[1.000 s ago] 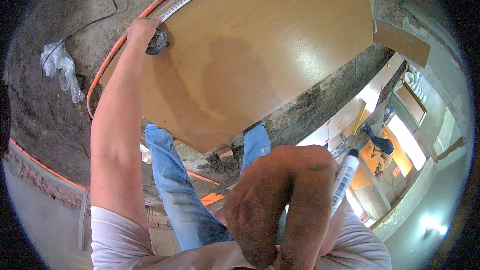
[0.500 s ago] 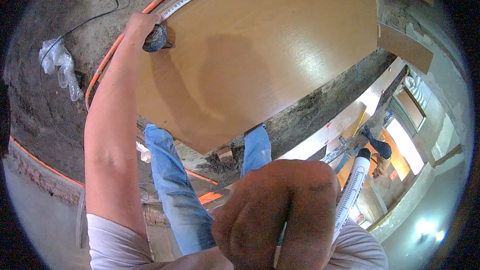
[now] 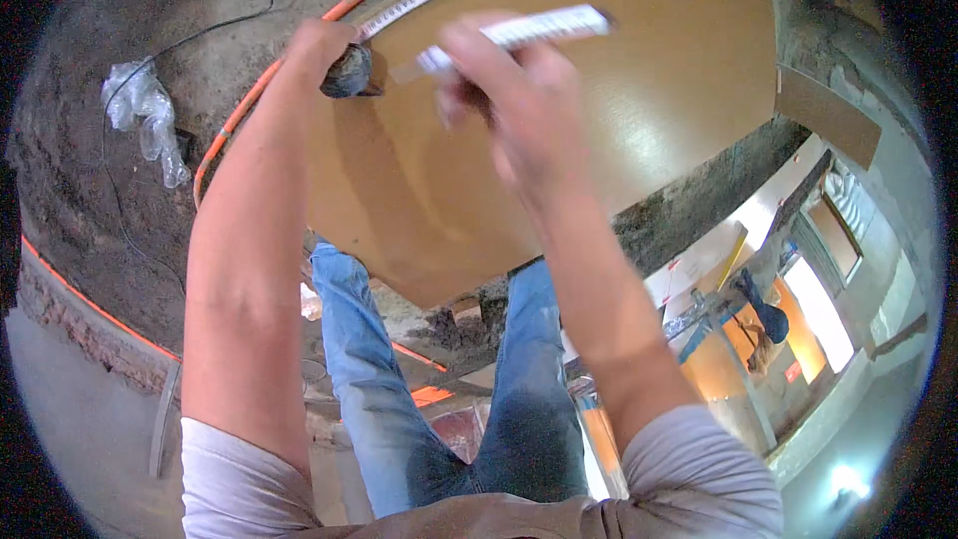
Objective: Measuring and marking floor tiles for placement on a prepared surface.
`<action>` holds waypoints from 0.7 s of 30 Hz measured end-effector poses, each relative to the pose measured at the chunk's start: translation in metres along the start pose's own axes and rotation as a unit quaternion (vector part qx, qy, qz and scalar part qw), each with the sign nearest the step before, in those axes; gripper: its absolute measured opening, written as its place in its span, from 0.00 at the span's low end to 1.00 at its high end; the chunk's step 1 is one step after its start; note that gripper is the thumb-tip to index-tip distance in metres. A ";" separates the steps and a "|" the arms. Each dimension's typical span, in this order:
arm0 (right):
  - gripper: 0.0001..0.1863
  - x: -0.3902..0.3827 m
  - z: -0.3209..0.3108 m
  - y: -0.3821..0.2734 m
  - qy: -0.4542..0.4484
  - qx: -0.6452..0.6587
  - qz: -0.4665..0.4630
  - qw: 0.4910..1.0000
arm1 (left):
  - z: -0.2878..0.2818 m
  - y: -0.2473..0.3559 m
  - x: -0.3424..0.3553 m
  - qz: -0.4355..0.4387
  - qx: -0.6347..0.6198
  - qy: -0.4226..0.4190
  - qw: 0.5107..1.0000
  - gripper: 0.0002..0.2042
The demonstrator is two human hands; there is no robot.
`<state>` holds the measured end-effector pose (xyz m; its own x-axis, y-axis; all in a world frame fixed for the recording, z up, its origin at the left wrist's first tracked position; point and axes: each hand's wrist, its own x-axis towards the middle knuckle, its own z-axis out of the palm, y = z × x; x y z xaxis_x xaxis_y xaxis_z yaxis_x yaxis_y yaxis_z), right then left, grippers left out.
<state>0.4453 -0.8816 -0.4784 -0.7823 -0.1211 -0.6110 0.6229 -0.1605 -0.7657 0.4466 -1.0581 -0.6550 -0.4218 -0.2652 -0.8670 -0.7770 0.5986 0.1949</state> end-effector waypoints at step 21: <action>0.16 0.187 0.019 0.140 -0.256 -0.620 -0.224 0.707 | 0.005 -0.027 0.036 -0.031 0.026 0.023 0.999 0.20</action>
<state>0.3857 -0.9457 -0.6960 -0.6043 -0.7199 -0.3415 -0.4109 0.6487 -0.6405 0.4548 -1.0805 -0.6937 -0.3954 -0.3367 -0.8546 -0.7772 0.6185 0.1160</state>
